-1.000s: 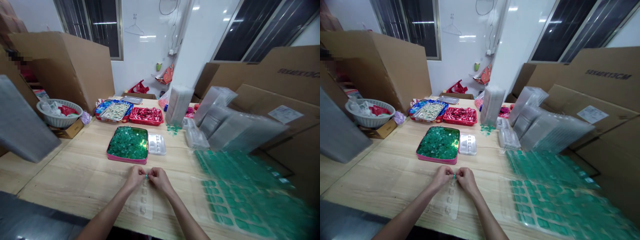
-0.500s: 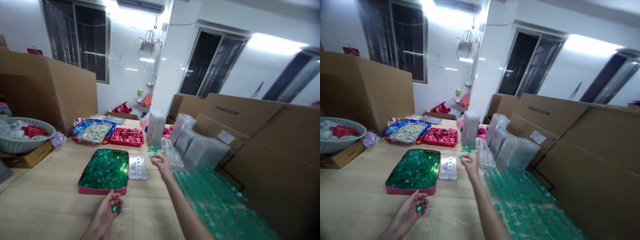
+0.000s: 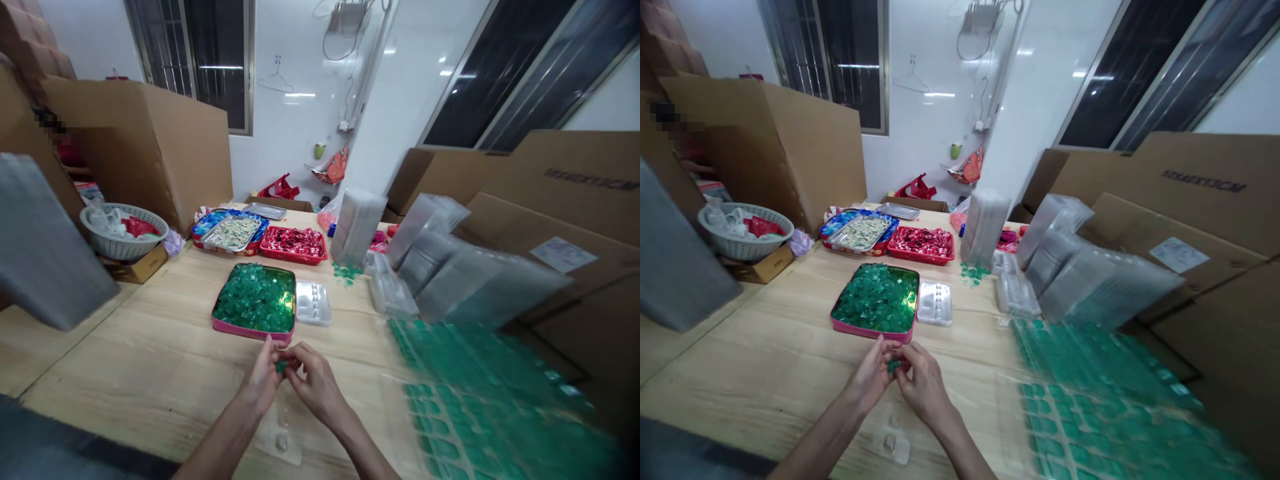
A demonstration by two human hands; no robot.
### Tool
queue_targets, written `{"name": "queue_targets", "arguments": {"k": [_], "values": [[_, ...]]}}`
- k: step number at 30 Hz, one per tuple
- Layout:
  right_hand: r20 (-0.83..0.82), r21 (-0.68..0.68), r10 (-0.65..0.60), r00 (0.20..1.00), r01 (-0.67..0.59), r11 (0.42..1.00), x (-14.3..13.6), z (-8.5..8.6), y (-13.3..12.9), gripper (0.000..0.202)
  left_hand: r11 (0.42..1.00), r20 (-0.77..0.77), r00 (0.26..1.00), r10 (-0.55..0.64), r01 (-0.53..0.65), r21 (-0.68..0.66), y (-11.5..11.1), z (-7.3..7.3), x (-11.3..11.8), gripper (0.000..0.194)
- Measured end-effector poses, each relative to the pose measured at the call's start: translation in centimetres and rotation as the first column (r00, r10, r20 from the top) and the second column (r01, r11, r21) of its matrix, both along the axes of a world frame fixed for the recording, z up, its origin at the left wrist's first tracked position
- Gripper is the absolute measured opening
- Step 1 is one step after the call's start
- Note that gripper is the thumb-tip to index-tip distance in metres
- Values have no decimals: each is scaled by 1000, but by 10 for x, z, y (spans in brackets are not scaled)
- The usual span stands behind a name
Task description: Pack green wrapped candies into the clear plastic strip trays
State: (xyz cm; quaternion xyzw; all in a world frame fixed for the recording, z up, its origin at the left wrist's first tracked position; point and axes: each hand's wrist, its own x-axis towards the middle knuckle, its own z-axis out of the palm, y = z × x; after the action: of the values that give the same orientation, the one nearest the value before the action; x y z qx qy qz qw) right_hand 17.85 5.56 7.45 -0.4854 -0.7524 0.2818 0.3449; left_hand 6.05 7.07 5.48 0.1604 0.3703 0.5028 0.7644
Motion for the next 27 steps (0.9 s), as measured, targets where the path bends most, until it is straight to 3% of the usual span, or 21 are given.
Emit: {"name": "queue_targets", "arguments": {"k": [5, 7, 10, 12, 16, 21, 24, 27], "values": [[-45, -38, -76, 996, 75, 996, 1, -10, 4, 21, 999, -26, 1000, 10, -9, 38, -6, -3, 3, 39], [-177, -169, -111, 978, 81, 982, 4, -16, 11, 16, 997, -59, 998, -15, 19, 69, -4, -2, 0, 35], [-440, -401, -156, 884, -39, 915, 9, -24, 22, 12, 980, -217, 973, -75, 113, 165, 1, -3, -6, 29], [-517, -494, -198, 833, -101, 864, 11, -30, 27, 16, 965, -352, 932, -82, 163, 206, 6, -8, -9, 28], [-519, -582, -278, 808, -96, 807, 13, -48, 27, 16, 957, -555, 829, -76, 216, 191, 15, -28, -8, 22], [-478, -620, -364, 799, -13, 785, 16, -79, 26, 15, 956, -683, 727, -67, 243, 165, 22, -55, -1, 15], [-380, -597, -343, 859, 55, 800, 16, -89, 27, 11, 947, -748, 664, -24, 254, 196, 25, -65, 1, 10], [-184, -479, -280, 942, 162, 863, 16, -89, 27, 6, 932, -803, 595, 35, 271, 241, 26, -70, 2, 7]]}}
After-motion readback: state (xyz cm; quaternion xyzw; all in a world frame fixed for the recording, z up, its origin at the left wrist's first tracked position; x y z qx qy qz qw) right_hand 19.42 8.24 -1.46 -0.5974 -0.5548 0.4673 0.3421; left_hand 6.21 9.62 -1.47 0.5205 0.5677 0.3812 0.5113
